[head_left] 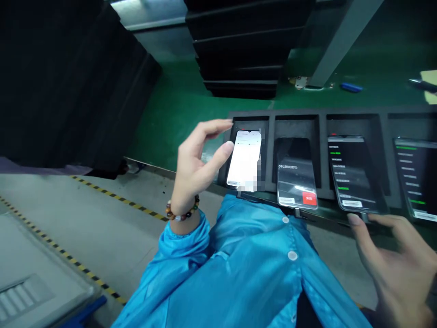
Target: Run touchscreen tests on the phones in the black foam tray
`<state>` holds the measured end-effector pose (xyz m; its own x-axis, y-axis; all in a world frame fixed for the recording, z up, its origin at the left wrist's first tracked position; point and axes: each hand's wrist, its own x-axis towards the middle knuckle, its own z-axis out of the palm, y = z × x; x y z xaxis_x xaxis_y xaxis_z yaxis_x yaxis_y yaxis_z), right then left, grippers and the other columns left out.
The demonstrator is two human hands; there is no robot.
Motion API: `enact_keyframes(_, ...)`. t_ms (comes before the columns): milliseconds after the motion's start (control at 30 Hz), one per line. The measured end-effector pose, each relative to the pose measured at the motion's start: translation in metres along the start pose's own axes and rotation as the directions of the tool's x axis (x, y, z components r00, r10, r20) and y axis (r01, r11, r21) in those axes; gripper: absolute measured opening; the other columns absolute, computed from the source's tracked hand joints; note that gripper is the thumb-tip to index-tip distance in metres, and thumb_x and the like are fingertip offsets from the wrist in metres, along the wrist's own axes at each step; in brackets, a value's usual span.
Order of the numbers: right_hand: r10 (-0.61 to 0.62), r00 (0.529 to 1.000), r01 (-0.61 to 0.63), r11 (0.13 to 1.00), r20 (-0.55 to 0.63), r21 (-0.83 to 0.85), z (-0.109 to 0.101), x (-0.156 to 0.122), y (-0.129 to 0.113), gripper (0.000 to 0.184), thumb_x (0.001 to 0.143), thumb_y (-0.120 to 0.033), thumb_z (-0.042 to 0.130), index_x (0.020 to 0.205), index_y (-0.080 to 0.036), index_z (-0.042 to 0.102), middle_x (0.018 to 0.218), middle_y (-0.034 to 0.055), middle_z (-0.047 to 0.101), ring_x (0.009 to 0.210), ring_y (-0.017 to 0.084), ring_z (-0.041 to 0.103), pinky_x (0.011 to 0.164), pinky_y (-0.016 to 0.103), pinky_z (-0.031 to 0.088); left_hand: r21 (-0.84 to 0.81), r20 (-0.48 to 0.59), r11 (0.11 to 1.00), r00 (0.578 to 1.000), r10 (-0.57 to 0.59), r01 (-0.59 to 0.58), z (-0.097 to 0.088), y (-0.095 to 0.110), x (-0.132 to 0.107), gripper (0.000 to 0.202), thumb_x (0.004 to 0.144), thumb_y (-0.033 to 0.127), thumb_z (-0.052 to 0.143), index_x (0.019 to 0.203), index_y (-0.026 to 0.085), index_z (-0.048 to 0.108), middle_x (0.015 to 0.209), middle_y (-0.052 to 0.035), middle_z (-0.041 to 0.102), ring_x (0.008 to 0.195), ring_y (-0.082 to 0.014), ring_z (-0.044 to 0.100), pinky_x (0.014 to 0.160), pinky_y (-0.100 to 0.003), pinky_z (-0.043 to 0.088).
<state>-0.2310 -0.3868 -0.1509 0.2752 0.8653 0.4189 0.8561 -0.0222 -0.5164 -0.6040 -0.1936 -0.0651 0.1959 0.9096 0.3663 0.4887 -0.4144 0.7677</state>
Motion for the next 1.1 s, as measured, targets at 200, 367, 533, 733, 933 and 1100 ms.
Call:
enact_keyframes(200,0.077,0.997,-0.077,0.997,0.011,-0.017,-0.001,-0.002,-0.005,0.034,0.093,-0.053,0.080,0.098,-0.021,0.070,0.090,0.0046,0.073,0.082,0.024,0.073,0.078,0.037,0.054,-0.039,0.287,0.999,0.958,-0.008,0.020,0.024,-0.038,-0.032,0.083,0.099,0.057,0.077,0.169,0.032,0.039,0.181,-0.0142,0.037,0.172,-0.0376,0.031,0.139,-0.061,0.036)
enact_keyframes(367,0.070,0.998,-0.070,0.997,0.000,-0.017,0.000,0.000,-0.003,0.036,0.092,-0.056,0.079,0.092,-0.022,0.069,0.086,0.0042,0.072,0.076,0.023,0.071,0.074,0.037,0.053,0.091,0.333,0.995,0.943,0.004,-0.036,0.030,-0.029,-0.042,0.102,0.090,0.063,0.084,0.172,0.034,0.031,0.188,-0.0178,0.013,0.175,-0.0462,0.015,0.136,-0.070,0.032)
enact_keyframes(533,0.069,0.998,-0.069,0.997,0.006,-0.017,0.001,-0.002,-0.001,0.033,0.092,-0.052,0.082,0.096,-0.021,0.070,0.089,0.0032,0.073,0.075,0.021,0.071,0.074,0.035,0.053,0.088,0.298,0.996,0.954,-0.023,-0.003,0.031,-0.032,-0.037,0.088,0.097,0.062,0.077,0.169,0.033,0.037,0.187,-0.0170,0.020,0.174,-0.0424,0.022,0.135,-0.066,0.035)
enact_keyframes(733,0.032,0.999,-0.032,0.999,-0.019,-0.008,0.003,-0.001,-0.002,0.032,0.092,-0.049,0.082,0.094,-0.020,0.069,0.089,0.0026,0.074,0.073,0.019,0.070,0.076,0.033,0.054,0.114,0.208,0.993,0.977,-0.049,0.026,0.043,-0.041,-0.017,0.064,0.103,0.056,0.070,0.159,0.033,0.050,0.178,-0.0146,0.041,0.169,-0.0375,0.034,0.135,-0.064,0.035)
enact_keyframes(933,0.031,0.999,-0.031,0.999,-0.014,0.032,0.003,-0.001,-0.005,0.029,0.093,-0.046,0.082,0.097,-0.020,0.069,0.089,0.0020,0.072,0.078,0.018,0.070,0.077,0.031,0.052,0.158,0.243,0.987,0.970,-0.012,-0.027,0.050,-0.040,-0.007,0.078,0.095,0.063,0.079,0.160,0.035,0.048,0.179,-0.0160,0.037,0.170,-0.0419,0.030,0.133,-0.066,0.034)
enact_keyframes(1100,0.041,0.999,-0.041,0.998,-0.007,0.039,0.003,-0.001,-0.004,0.028,0.093,-0.045,0.082,0.098,-0.020,0.070,0.091,0.0021,0.072,0.081,0.018,0.070,0.080,0.031,0.052,0.186,0.214,0.982,0.977,-0.009,-0.032,0.055,-0.043,-0.007,0.076,0.095,0.065,0.077,0.158,0.033,0.049,0.173,-0.0165,0.045,0.168,-0.0413,0.033,0.134,-0.066,0.032)
